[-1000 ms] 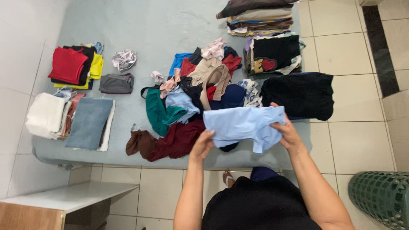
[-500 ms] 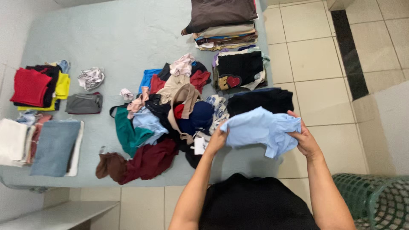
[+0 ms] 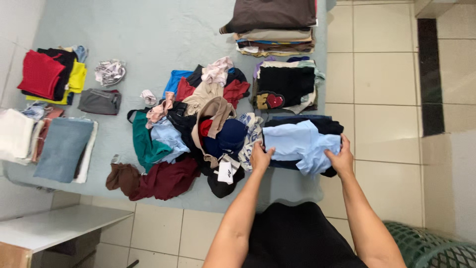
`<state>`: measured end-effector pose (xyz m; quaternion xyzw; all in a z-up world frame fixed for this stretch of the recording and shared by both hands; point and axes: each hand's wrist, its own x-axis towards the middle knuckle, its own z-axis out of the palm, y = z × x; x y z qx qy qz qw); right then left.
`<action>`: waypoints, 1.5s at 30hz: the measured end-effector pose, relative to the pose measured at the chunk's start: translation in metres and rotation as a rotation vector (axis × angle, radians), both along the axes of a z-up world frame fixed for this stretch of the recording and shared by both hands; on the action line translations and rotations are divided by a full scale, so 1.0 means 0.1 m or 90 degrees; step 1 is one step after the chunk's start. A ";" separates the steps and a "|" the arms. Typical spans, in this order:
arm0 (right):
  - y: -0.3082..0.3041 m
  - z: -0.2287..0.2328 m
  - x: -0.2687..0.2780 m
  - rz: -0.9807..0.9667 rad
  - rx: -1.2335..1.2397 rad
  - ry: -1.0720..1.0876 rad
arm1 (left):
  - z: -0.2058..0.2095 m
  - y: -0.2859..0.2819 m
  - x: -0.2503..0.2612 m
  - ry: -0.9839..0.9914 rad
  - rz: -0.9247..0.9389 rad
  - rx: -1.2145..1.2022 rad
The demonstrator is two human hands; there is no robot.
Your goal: The person folds various garments on a bed, including a light blue shirt, dark blue shorts, a beige top, socks, a blue t-shirt, a maroon t-shirt, a black top, a brown t-shirt, a black dress, and a beige t-shirt. Each item is smoothed, folded, and placed into a growing stack on the bed.
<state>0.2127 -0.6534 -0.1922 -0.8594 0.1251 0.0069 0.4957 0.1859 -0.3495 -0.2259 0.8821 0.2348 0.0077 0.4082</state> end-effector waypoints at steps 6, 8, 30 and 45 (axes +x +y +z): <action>-0.11 0.04 0.04 -0.024 -0.004 0.015 | 0.06 0.01 0.00 0.006 0.028 -0.028; -0.12 0.11 -0.04 -0.001 -0.176 -0.101 | 0.16 -0.03 -0.06 0.017 -0.002 -0.019; 1.51 -0.17 0.22 0.414 -0.406 0.008 | 0.00 1.67 -1.31 0.048 -0.007 -0.025; 3.47 0.35 -0.76 0.340 -0.340 -0.081 | 0.26 4.03 -0.45 -0.089 -0.237 0.521</action>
